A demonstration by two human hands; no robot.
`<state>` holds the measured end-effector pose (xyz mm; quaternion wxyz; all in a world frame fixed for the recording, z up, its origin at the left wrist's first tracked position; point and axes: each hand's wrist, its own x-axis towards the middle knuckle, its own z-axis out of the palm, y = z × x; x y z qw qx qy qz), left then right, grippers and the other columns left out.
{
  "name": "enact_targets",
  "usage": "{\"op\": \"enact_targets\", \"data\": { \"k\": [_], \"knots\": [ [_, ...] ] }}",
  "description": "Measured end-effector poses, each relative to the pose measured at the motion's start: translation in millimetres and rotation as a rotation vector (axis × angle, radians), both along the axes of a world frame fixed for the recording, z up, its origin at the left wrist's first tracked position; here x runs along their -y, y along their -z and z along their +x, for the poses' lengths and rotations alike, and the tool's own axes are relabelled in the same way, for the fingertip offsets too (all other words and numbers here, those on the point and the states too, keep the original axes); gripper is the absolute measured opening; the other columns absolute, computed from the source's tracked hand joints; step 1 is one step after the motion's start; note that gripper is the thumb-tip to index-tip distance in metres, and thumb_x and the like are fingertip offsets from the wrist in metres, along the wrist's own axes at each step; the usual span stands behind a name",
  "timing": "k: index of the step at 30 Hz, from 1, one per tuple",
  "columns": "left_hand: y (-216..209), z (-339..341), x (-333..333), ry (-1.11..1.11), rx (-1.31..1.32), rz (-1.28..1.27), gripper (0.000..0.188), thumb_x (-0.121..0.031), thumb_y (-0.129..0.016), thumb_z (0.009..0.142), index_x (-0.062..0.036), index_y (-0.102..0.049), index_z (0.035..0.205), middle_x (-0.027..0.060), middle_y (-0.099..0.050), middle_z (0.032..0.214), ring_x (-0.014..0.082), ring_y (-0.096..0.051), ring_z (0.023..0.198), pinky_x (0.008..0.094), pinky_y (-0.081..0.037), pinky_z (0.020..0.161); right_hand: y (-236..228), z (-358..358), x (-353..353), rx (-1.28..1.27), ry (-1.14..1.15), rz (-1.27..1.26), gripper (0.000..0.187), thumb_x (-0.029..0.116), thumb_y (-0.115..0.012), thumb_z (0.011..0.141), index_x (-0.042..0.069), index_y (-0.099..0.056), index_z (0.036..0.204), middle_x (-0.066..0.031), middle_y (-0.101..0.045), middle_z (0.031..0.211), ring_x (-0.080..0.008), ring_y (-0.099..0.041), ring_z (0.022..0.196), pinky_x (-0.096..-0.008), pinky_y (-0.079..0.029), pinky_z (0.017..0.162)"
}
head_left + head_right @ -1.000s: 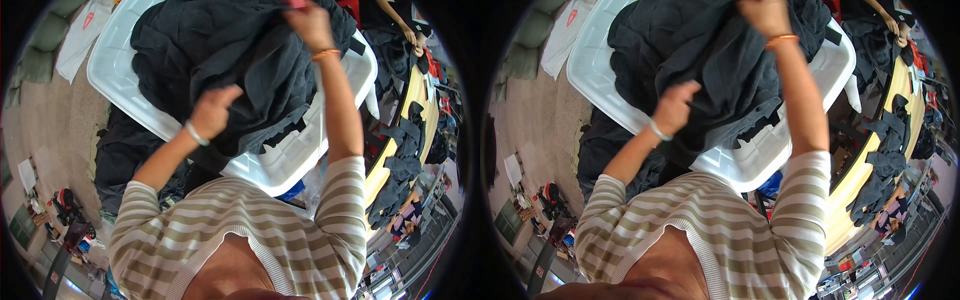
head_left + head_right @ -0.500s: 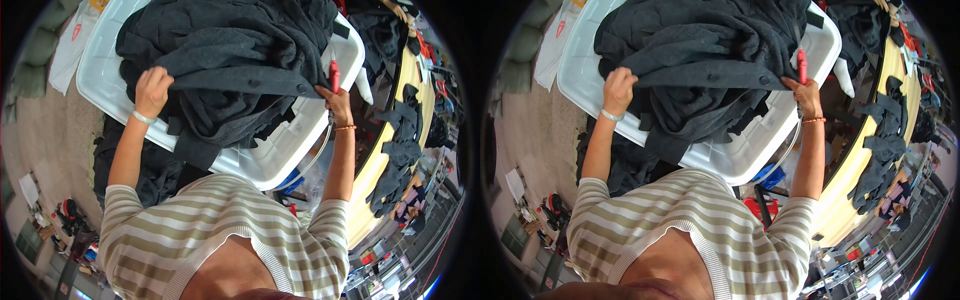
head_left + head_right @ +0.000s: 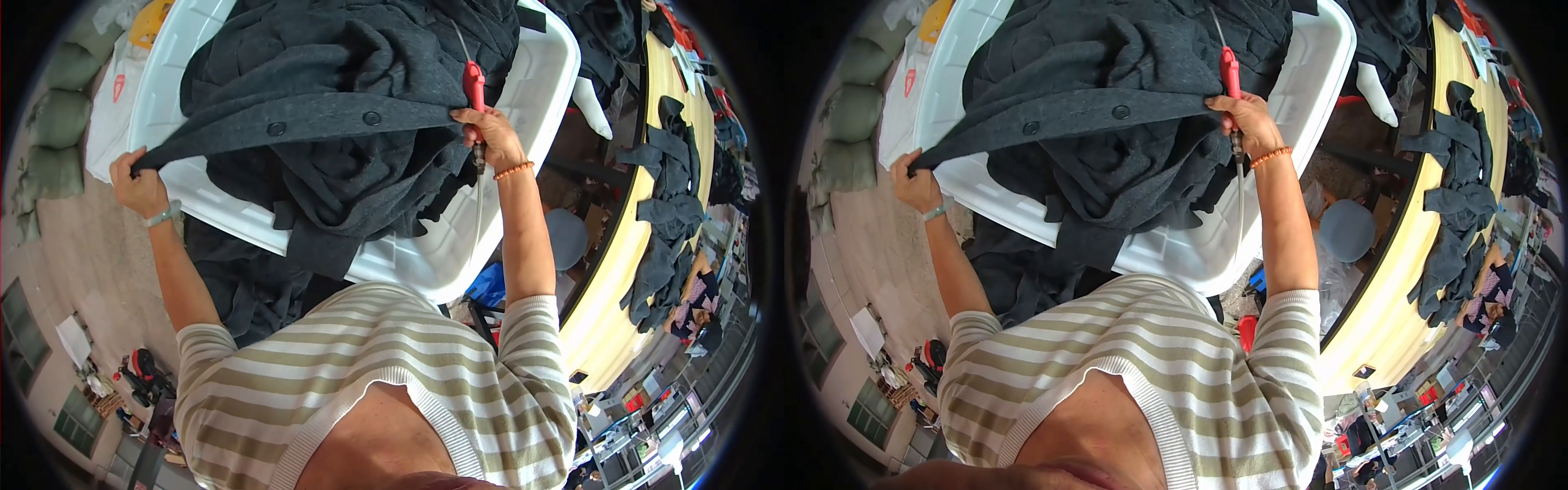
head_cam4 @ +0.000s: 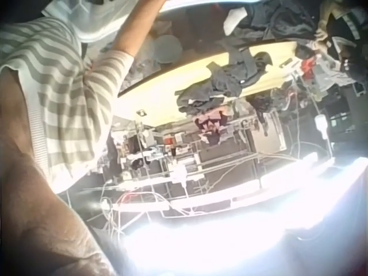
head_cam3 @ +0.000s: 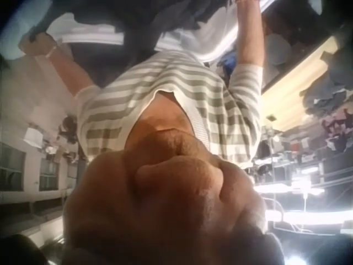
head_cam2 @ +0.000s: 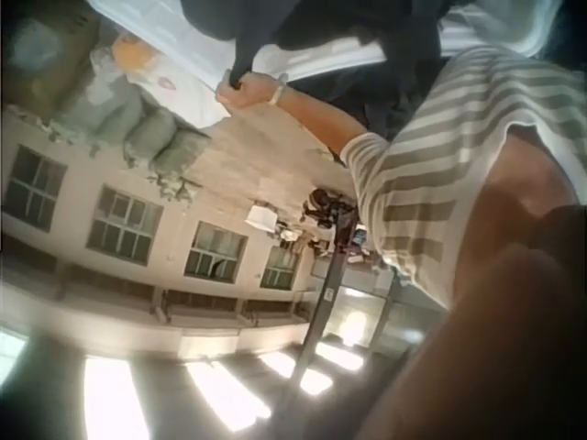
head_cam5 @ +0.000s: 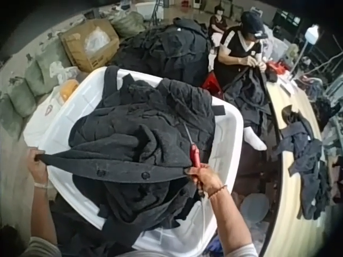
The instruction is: Trim excess threads from clothing items and sort them from a bin onto a table.
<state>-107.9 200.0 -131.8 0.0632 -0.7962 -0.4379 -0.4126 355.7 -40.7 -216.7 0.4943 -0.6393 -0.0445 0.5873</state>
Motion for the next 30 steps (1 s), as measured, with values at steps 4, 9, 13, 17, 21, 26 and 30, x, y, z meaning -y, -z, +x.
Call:
{"op": "enact_targets", "data": {
  "k": [4,9,13,17,21,26,30],
  "knots": [
    [14.6,-22.6,-33.7,-0.173,0.275,-0.152,0.028,0.010,-0.054,0.065,-0.0029,-0.073,0.080,0.0088,-0.069,0.082,0.0180,-0.064,0.076,0.0282,-0.050,0.072,-40.3,13.9,-34.2,0.267,-0.068,0.097,0.024,0.021,-0.075,0.080,0.010,-0.057,0.068,-0.0006,-0.053,0.055,-0.0091,-0.045,0.042,-0.0208,-0.033,0.043],
    [-64.2,42.0,-80.8,-0.018,0.508,0.071,0.022,0.009,-0.060,0.070,-0.0026,-0.075,0.080,0.0087,-0.072,0.080,0.0140,-0.063,0.071,0.0255,-0.050,0.068,-172.1,89.9,-56.0,0.527,0.313,0.630,0.021,0.023,-0.069,0.085,0.002,-0.069,0.090,-0.0010,-0.062,0.073,-0.0090,-0.055,0.060,-0.0220,-0.040,0.054],
    [-87.8,26.0,-108.6,0.069,0.550,0.213,0.031,0.010,-0.056,0.064,-0.0062,-0.077,0.081,0.0056,-0.071,0.078,0.0152,-0.063,0.069,0.0260,-0.050,0.069,-233.3,62.0,-51.0,1.176,0.509,0.627,0.024,0.027,-0.073,0.082,0.004,-0.071,0.088,-0.0010,-0.062,0.070,-0.0061,-0.050,0.054,-0.0191,-0.033,0.049],
    [-15.4,51.2,-99.5,0.221,0.041,0.289,0.035,0.010,-0.055,0.060,-0.0116,-0.073,0.082,0.0071,-0.067,0.085,0.0254,-0.064,0.083,0.0313,-0.050,0.078,-141.2,81.9,-7.4,1.166,0.119,0.331,0.036,0.038,-0.080,0.076,0.005,-0.067,0.072,0.0049,-0.050,0.059,-0.0046,-0.040,0.052,-0.0212,-0.029,0.049],
    [89.6,39.8,-68.6,0.200,-0.211,-0.100,0.022,0.008,-0.055,0.064,-0.0091,-0.065,0.073,0.0074,-0.062,0.083,0.0299,-0.060,0.084,0.0371,-0.049,0.072,-16.5,17.6,31.8,0.887,-0.379,-0.199,0.039,0.042,-0.073,0.082,0.004,-0.068,0.074,0.0035,-0.050,0.054,-0.0065,-0.043,0.044,-0.0256,-0.033,0.042],
    [125.4,80.6,21.5,0.385,-0.406,-0.300,0.032,0.000,-0.056,0.075,-0.0046,-0.067,0.105,0.0152,-0.063,0.114,0.0341,-0.058,0.107,0.0420,-0.047,0.093,9.2,-27.8,72.9,1.497,-0.761,-0.405,0.042,0.041,-0.057,0.092,0.001,-0.064,0.080,-0.0231,-0.065,0.076,-0.0407,-0.065,0.075,-0.0466,-0.052,0.066],
    [123.5,124.2,100.5,0.723,-0.374,-0.414,0.050,-0.015,-0.066,0.080,-0.0104,-0.055,0.129,0.0112,-0.047,0.140,0.0305,-0.047,0.127,0.0436,-0.037,0.104,-26.5,-40.1,82.9,1.586,-0.715,-0.507,0.035,0.035,-0.055,0.094,0.000,-0.056,0.093,-0.0224,-0.055,0.099,-0.0388,-0.065,0.078,-0.0451,-0.054,0.065]
  ]
}}
